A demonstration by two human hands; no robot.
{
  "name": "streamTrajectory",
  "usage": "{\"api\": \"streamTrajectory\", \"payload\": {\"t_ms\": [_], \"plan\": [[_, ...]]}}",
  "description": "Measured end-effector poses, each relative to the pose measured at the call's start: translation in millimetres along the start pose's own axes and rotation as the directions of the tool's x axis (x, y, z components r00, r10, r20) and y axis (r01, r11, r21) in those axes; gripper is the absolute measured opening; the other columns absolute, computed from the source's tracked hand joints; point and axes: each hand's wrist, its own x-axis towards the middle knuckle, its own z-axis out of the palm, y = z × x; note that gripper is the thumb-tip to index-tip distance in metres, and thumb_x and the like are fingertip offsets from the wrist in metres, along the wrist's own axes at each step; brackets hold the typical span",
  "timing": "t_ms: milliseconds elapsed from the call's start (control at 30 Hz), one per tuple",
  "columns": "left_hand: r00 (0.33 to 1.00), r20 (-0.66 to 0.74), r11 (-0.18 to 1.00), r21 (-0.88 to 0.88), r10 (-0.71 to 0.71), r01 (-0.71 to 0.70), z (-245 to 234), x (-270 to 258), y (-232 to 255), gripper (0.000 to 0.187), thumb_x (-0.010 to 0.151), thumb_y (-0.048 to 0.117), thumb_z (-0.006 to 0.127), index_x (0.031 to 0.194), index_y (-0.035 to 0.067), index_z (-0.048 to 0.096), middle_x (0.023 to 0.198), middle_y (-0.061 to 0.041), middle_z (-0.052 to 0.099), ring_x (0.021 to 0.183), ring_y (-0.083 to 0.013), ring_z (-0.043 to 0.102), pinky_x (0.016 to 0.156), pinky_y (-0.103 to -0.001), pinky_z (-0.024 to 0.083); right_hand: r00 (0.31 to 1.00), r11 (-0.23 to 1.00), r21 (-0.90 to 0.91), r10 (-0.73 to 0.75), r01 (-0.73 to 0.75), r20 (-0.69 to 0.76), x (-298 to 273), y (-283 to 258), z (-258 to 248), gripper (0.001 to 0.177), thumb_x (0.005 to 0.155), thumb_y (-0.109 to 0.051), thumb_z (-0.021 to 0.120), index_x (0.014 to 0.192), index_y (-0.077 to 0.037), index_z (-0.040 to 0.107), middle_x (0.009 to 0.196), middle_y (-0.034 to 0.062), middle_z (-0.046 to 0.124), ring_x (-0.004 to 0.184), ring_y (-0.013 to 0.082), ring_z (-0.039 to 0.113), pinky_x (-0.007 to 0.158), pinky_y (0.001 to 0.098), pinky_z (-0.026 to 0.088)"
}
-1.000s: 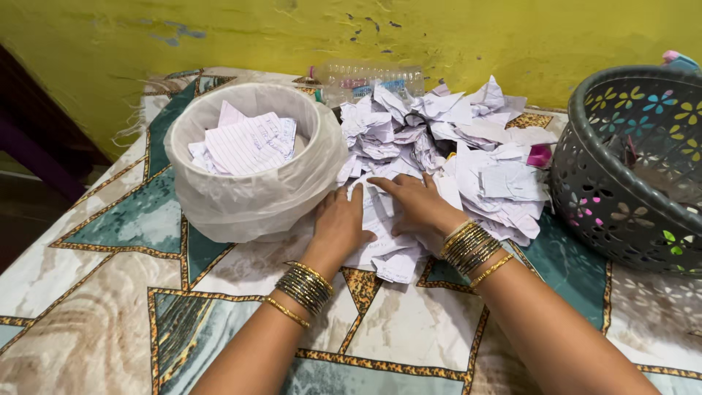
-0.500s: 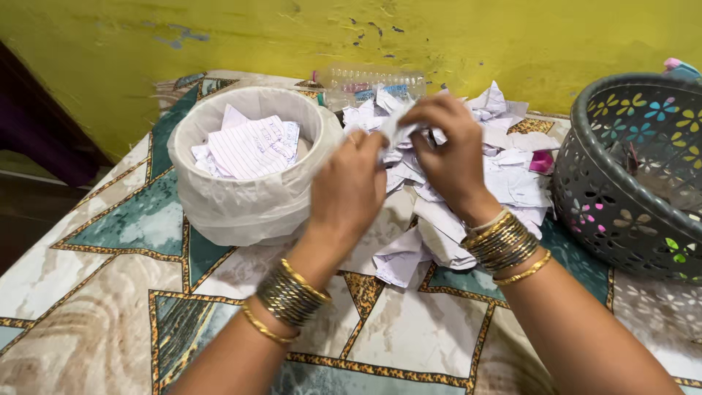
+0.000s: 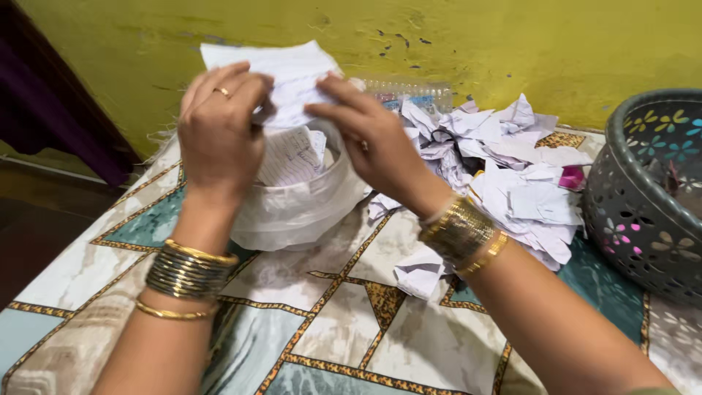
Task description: The person repeatedly picks up small pieces of paper from a pile on a patterned tablecloth, folds or crumples them, and places them into a white plastic-lined container. A black basket and a plastic bottle are visible nearby. The task continues throughout the clip with no other distinct actions.
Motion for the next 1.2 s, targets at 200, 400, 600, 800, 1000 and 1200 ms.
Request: {"api": "streamTrajectory", "payload": {"t_ms": [200,400,600,800,1000,1200], "plan": [[0.744,0.546,0.914,0.110,-0.385,0.392,13,-29,-45,0.018,0.085,0.000,0.061,0.090,0.011,0.075,0.091,-0.019,0.072,0.093,-0.0396,0.071,0.082,-0.048,0.055,0.865,0.972,0.100,0.141,-0.215,0.482,12,24,57,0.036,0.091,0.001,0.058,0.120,-0.014,0.073,0.126,0.0109,0.074,0.112,0.0288,0.072,0.100,0.0362,0.054],[0.492,0.773,0.912,0.280,-0.399,0.300,55,-37,-66,0.026,0.085,0.010,0.060,0.106,0.016,0.074,0.104,-0.021,0.072,0.101,-0.0400,0.069,0.088,-0.049,0.055,0.508,0.900,-0.201,0.389,-0.386,0.769,26,30,79,0.038,0.090,-0.026,0.056,0.124,-0.029,0.072,0.118,0.0075,0.074,0.108,0.0286,0.069,0.095,0.0417,0.052],[0.364,0.765,0.838,0.414,-0.532,0.354,82,-35,-46,0.039,0.096,0.025,0.054,0.129,0.005,0.063,0.130,-0.025,0.064,0.118,-0.0425,0.063,0.099,-0.050,0.051,0.392,0.877,-0.323,0.454,-0.356,0.800,29,29,80,0.045,0.088,-0.029,0.050,0.128,-0.037,0.069,0.122,0.0035,0.072,0.113,0.0279,0.067,0.096,0.0411,0.051],[0.262,0.781,0.818,0.496,-0.567,0.293,85,-33,-41,0.068,0.081,0.041,0.073,0.141,0.012,0.055,0.142,-0.023,0.054,0.124,-0.0398,0.061,0.102,-0.046,0.052,0.299,0.866,-0.336,0.454,-0.370,0.839,38,23,77,0.050,0.084,-0.025,0.049,0.128,-0.041,0.069,0.121,0.0036,0.073,0.112,0.0269,0.068,0.096,0.0394,0.052],[-0.085,0.839,0.793,0.537,-0.538,0.288,106,-17,-52,0.105,0.069,0.027,0.084,0.159,0.033,0.031,0.158,-0.023,0.032,0.131,-0.0397,0.058,0.103,-0.046,0.054,0.218,0.831,-0.376,0.489,-0.411,0.844,40,25,85,0.038,0.087,-0.033,0.058,0.119,-0.024,0.076,0.116,0.0071,0.076,0.108,0.0287,0.071,0.093,0.0394,0.054],[-0.113,0.883,0.852,0.470,-0.456,0.233,111,-18,-60,0.098,0.067,0.024,0.083,0.157,0.030,0.042,0.148,-0.017,0.058,0.132,-0.0335,0.061,0.105,-0.045,0.054,0.331,0.884,-0.233,0.380,-0.406,0.864,33,34,96,0.037,0.085,-0.026,0.056,0.116,-0.022,0.076,0.112,0.0100,0.076,0.102,0.0297,0.072,0.090,0.0399,0.054]]}}
